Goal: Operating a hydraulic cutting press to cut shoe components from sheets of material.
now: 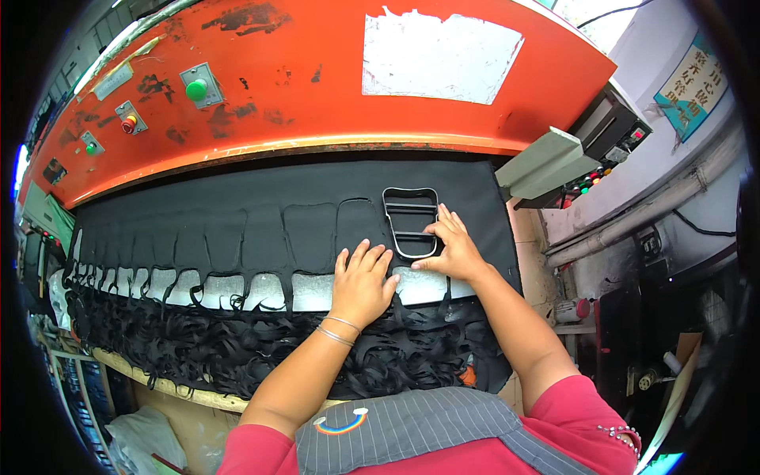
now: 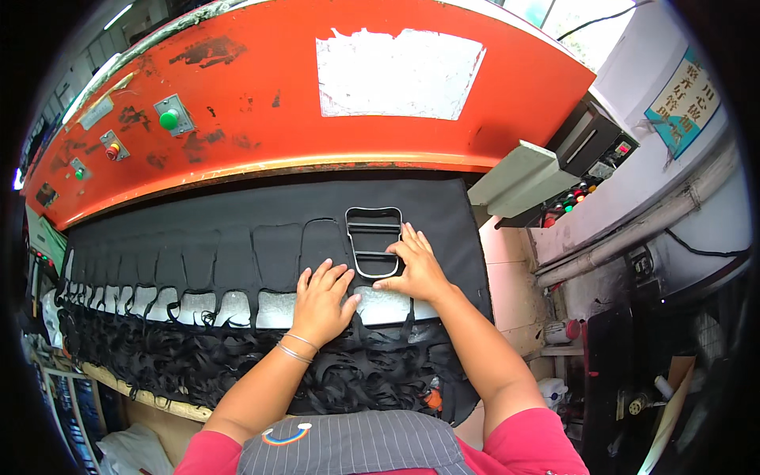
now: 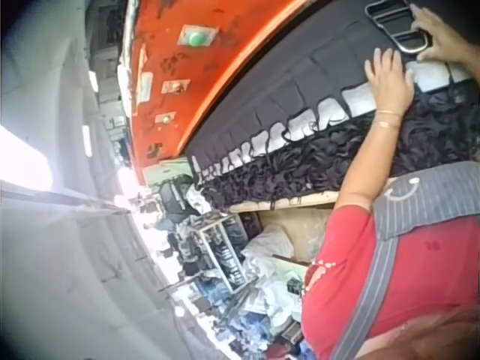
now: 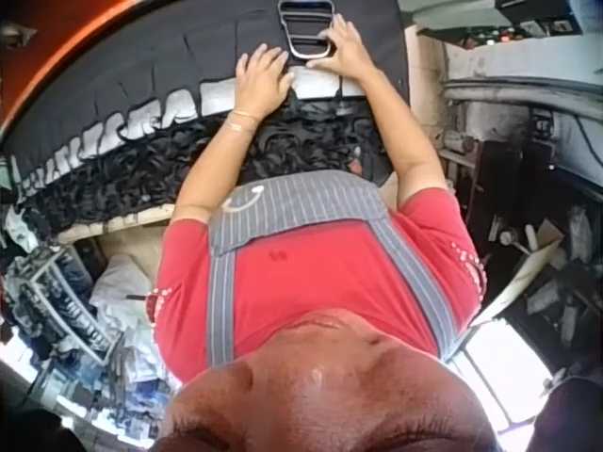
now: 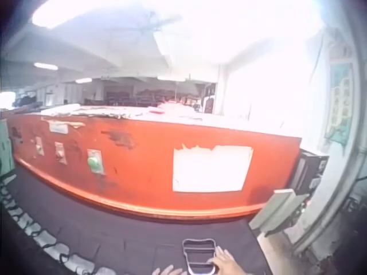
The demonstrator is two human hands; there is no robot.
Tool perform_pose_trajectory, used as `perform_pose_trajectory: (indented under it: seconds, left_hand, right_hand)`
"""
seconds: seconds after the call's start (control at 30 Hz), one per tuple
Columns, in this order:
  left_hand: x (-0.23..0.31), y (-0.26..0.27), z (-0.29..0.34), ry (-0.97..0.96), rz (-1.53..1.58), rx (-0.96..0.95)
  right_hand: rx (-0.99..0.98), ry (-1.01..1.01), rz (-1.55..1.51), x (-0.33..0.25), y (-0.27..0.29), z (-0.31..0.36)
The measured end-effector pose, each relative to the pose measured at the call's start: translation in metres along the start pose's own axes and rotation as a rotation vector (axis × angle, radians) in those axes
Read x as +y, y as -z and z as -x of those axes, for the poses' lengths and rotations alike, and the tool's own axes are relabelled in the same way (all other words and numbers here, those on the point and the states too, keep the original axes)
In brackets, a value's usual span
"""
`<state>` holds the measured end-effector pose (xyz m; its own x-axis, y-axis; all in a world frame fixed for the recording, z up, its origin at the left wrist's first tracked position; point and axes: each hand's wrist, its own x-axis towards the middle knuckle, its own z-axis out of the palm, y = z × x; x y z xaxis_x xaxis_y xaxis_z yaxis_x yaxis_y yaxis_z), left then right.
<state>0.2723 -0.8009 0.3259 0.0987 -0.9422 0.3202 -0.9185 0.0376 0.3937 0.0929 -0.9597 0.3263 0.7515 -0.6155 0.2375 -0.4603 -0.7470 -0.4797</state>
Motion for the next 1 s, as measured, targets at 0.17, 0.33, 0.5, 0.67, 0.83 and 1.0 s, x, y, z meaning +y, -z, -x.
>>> perform_pose_trajectory:
  seconds: [0.17,0.33,0.5,0.67,0.83,1.0]
  left_hand:
    - [-0.003,0.002,-0.001,-0.015,-0.051,0.023]
    - [-0.017,0.011,-0.003,-0.021,0.025,-0.032]
    - [-0.083,0.091,0.013,0.218,0.597,-0.027]
    - [-0.302,0.204,0.038,0.522,0.628,0.68]
    - [-0.413,0.303,0.079,0.841,0.407,0.954]
    - [-0.477,0.379,0.07,0.728,-0.051,1.145]
  right_hand:
    - [0.0,0.056,0.03,-0.003,-0.001,-0.002]
    - [0.053,0.074,0.064,-0.009,-0.008,-0.012]
    - [-0.113,-0.066,0.205,-0.056,0.02,-0.001]
    - [0.188,0.115,0.061,-0.124,-0.003,-0.057]
    - [0.194,0.315,-0.118,-0.248,-0.03,-0.122]
    - [0.466,0.391,-0.161,-0.341,-0.045,-0.23]
